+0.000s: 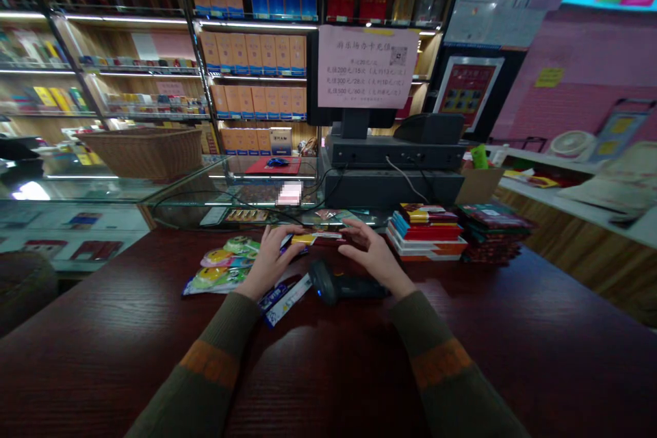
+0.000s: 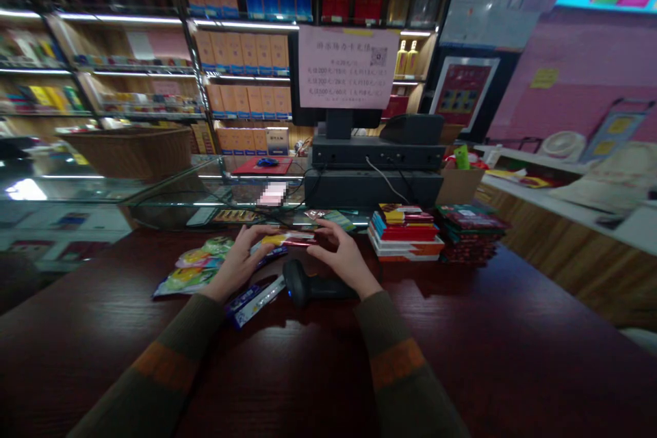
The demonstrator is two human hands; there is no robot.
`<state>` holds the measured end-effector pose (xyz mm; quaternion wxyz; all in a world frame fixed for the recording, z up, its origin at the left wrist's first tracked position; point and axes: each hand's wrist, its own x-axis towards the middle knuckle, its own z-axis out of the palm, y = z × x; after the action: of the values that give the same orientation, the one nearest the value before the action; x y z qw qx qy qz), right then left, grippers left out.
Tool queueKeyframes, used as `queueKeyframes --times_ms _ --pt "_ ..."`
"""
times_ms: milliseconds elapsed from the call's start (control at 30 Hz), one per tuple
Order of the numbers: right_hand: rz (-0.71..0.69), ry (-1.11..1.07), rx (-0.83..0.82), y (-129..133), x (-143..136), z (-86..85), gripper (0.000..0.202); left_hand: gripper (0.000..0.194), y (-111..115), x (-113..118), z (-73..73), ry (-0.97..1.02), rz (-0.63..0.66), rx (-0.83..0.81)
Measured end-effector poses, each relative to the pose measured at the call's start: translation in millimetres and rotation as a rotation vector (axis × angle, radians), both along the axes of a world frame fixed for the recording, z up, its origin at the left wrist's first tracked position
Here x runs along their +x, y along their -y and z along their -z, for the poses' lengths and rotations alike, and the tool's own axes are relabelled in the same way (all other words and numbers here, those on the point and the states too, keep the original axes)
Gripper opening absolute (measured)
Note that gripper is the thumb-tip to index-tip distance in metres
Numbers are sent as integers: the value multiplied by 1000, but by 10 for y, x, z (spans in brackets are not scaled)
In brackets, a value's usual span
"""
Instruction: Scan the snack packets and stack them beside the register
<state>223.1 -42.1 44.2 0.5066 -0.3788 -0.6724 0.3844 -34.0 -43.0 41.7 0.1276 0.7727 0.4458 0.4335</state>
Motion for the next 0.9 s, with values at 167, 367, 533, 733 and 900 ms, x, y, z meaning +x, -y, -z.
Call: queueKeyframes --times_ms 167,367,533,733,900 --pt "63 -196 -127 12 -186 -20 51 30 -11 154 21 242 -26 -113" --pt "127 -230 -168 28 -290 -32 56 39 -89 220 76 541 11 -284" --pt "154 -264 -219 38 -337 -3 52 43 -124 209 102 565 -17 -331" --pt "123 -369 -330 30 -342 24 37 48 -74 253 141 469 14 -250" --pt "137 -543 -471 21 -317 -36 24 86 -4 224 117 -77 -151 106"
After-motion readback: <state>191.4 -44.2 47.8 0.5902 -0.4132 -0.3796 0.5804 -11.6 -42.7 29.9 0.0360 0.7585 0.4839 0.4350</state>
